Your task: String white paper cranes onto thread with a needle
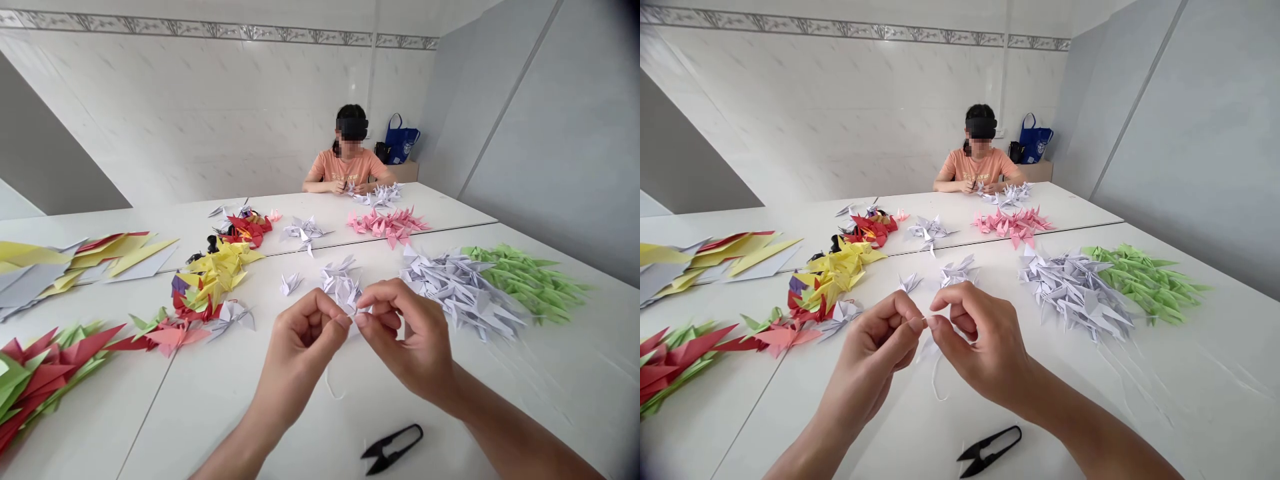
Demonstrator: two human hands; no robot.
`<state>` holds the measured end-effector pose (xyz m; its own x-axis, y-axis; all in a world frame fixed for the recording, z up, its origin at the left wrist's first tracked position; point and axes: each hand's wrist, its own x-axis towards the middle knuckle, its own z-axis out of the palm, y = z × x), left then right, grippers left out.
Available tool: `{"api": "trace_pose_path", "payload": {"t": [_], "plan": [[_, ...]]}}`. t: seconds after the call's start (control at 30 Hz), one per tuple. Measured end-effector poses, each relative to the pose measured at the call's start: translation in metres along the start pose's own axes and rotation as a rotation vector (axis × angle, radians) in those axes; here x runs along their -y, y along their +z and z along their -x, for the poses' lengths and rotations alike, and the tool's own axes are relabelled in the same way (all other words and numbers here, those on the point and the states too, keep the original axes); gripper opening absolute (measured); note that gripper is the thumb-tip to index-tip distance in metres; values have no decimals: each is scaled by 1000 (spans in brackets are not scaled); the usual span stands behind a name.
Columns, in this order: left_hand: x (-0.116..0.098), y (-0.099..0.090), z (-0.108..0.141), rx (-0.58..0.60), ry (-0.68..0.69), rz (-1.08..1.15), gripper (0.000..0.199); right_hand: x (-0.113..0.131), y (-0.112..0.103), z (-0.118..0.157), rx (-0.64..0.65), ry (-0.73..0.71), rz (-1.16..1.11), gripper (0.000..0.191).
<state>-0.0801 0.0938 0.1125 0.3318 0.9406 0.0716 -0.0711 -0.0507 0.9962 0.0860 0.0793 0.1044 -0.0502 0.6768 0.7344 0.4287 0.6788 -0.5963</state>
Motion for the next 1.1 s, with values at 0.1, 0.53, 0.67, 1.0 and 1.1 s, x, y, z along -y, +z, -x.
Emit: {"api": "trace_pose_path", "payload": {"t": [0.1,0.53,0.67,1.0,1.1], "plan": [[-1,-1,0,15,-36,48,26,1,-1,-1,8,-69,-3,10],[-1,0,2,51,-49,105,25,-2,0,0,49,-108,5,13],[0,1,3,61,-15,82,25,-3,0,0,52,-108,7,14],[-2,0,2,66,55,62,24,-2,-2,0,13,-122,-21,21],[-2,-1,3,78,68,47,25,-3,-2,-1,26,-183,-57,12]]}}
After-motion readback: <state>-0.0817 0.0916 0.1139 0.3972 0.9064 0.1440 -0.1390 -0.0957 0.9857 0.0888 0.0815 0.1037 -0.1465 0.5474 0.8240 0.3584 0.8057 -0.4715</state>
